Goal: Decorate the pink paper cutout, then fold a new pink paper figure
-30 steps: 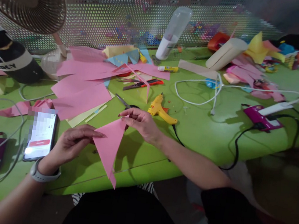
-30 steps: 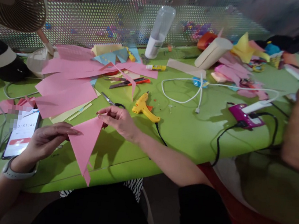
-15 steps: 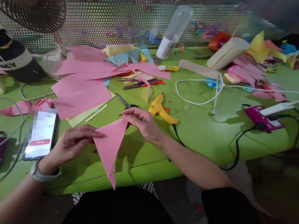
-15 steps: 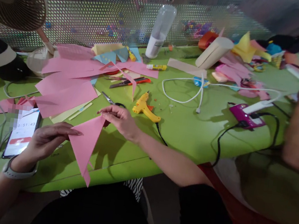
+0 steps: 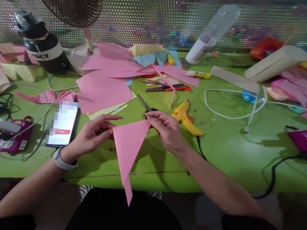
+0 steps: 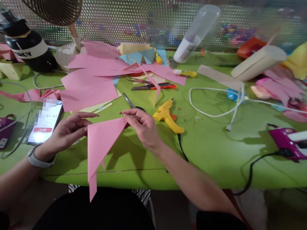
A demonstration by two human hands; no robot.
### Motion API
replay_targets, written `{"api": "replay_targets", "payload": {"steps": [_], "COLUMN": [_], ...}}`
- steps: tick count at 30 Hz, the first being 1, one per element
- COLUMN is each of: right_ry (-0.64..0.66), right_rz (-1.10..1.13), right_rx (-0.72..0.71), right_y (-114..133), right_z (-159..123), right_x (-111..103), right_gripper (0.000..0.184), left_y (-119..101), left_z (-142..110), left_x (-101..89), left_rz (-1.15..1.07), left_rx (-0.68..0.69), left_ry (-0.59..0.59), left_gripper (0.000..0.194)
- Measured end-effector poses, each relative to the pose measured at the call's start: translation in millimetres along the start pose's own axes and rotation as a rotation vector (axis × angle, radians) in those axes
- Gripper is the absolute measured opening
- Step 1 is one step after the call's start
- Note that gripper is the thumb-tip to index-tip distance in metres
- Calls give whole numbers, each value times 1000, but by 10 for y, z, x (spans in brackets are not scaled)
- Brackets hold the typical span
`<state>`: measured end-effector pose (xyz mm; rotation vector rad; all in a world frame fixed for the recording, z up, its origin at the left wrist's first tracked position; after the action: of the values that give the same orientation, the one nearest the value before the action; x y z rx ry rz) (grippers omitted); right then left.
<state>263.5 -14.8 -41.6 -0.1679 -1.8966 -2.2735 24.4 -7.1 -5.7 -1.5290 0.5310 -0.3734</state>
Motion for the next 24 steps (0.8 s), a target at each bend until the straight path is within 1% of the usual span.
{"api": "replay_targets", "payload": {"steps": [4, 6, 8, 9, 13, 16, 20, 24], "right_ry": [-35, -36, -33, -32, -53, -84, -94, -91], "right_rz": [-24, -42, -62, -74, -105, -94, -91, -60], "right_rx": [3, -2, -9, -11, 5, 11, 18, 18], "right_y": [-39, -55, -66, -72, -93, -105, -122, -139], "right_z": [1, 3, 6, 10, 32, 52, 69, 82], "right_x": [-20, -23, -23, -23, -26, -21, -14, -27], "right_gripper": [17, 19, 22, 23, 26, 24, 22, 19], "left_y": [144, 195, 218, 217, 168, 165, 221, 249], "left_z": [50, 62, 55, 47, 31, 54, 82, 95], "left_x": [-33, -22, 18, 45, 152, 173, 191, 197], "left_rz": [-272, -389, -414, -398, -337, -415, -485, -486], "left_rx": [-194, -270, -346, -384, -513, -564, -614, -600], "left_ry": [53, 62, 48, 39, 61, 63, 136, 105], "left_gripper": [29, 39, 50, 48, 30, 30, 28, 24]}}
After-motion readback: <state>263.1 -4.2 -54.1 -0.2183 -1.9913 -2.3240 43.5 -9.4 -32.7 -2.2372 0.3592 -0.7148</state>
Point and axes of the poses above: each hand's wrist, its own z-axis towards the middle knuckle, its own x-axis out of the palm, y = z × x, the point moved 3 cm from there along z, towards the middle knuckle, and after that the axes turned 9 degrees about -x, right-handed, at the moved point
